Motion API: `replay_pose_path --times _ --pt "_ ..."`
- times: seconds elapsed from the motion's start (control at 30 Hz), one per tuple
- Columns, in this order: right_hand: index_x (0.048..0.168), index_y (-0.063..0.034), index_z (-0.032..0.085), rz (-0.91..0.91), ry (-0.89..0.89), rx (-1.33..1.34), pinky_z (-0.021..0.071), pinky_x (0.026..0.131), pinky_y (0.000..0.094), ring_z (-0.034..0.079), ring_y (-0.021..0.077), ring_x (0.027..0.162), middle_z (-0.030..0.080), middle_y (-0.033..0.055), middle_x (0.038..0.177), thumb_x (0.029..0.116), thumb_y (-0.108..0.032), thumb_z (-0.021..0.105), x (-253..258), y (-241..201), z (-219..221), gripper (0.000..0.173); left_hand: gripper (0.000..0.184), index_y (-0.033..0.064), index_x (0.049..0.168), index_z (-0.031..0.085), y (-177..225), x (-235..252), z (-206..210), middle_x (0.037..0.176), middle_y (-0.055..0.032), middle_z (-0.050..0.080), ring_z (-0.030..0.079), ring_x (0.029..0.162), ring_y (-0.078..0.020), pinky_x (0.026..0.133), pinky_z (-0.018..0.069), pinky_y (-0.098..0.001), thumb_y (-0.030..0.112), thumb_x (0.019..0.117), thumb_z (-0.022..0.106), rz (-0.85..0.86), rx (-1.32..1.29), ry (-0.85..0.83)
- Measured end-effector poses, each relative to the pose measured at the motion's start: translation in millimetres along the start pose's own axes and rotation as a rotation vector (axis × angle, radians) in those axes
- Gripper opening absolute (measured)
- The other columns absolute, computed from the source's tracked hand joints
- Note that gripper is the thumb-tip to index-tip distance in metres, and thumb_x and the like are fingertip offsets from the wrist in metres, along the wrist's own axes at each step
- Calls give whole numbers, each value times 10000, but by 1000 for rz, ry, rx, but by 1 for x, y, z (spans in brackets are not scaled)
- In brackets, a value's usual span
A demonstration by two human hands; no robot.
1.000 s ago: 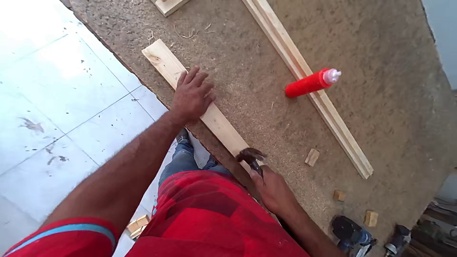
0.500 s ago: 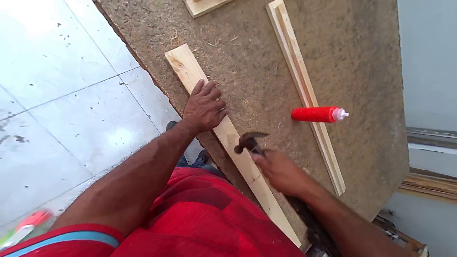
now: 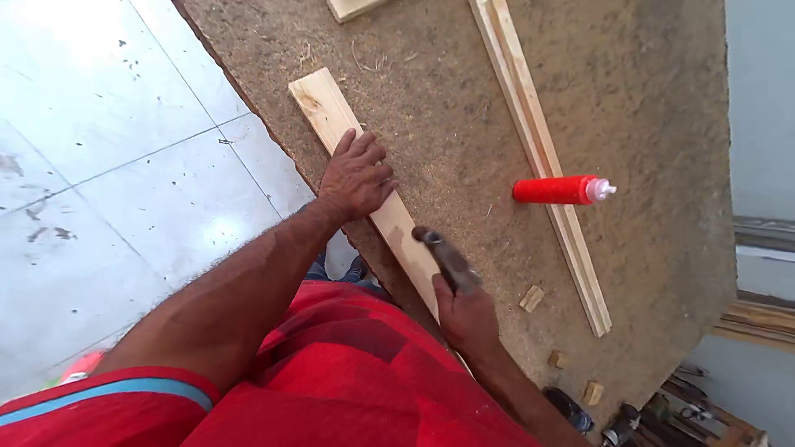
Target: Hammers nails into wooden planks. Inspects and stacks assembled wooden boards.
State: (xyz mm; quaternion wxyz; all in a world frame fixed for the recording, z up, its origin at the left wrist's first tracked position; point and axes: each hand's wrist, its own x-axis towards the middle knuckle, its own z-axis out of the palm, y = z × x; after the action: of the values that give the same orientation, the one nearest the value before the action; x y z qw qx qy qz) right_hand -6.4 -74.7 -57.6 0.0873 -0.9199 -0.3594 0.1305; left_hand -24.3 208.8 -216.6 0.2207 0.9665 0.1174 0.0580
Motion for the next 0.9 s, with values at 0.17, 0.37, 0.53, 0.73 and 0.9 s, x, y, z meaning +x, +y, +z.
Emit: replay_pose_path --times 0.17,0.37,0.53,0.73,0.9 --pt "1170 -22 701 -39 90 47 621 638 447 733 248 745 736 130 915 1074 -343 469 -12 18 67 407 534 226 1065 750 0 1 -2 1333 -44 648 388 1482 -313 1251 168 -622 564 1041 338 -6 22 3" --pt "1216 -84 637 322 -623 -200 587 779 534 740 322 941 736 137 1004 1058 -589 346 25 -10 22 604 488 266 1266 708 -7 1 -13 1491 -37 571 314 1536 -326 1251 105 -672 575 1045 401 -5 -57 13" --pt "1098 -110 620 409 -701 171 552 643 457 634 220 672 602 52 744 1069 -523 411 77 -42 -26 463 501 244 1373 654 -84 30 -71 1558 -75 508 287 1538 -385 1229 106 -712 526 1074 368 -233 -88 185" --pt "1094 -149 607 160 -374 233 487 412 397 546 172 467 555 14 627 1069 -541 408 172 -127 -78 441 543 298 1416 621 -143 37 -45 1509 49 569 353 1526 -267 1262 102 -639 552 1060 298 -275 -187 194" --pt "1045 -154 572 82 -240 343 473 431 359 534 148 488 526 -10 633 1082 -492 420 222 -162 -56 372 474 284 1344 680 -141 38 -43 1406 74 657 401 1504 -232 1278 87 -609 487 1065 355 -302 -241 262"
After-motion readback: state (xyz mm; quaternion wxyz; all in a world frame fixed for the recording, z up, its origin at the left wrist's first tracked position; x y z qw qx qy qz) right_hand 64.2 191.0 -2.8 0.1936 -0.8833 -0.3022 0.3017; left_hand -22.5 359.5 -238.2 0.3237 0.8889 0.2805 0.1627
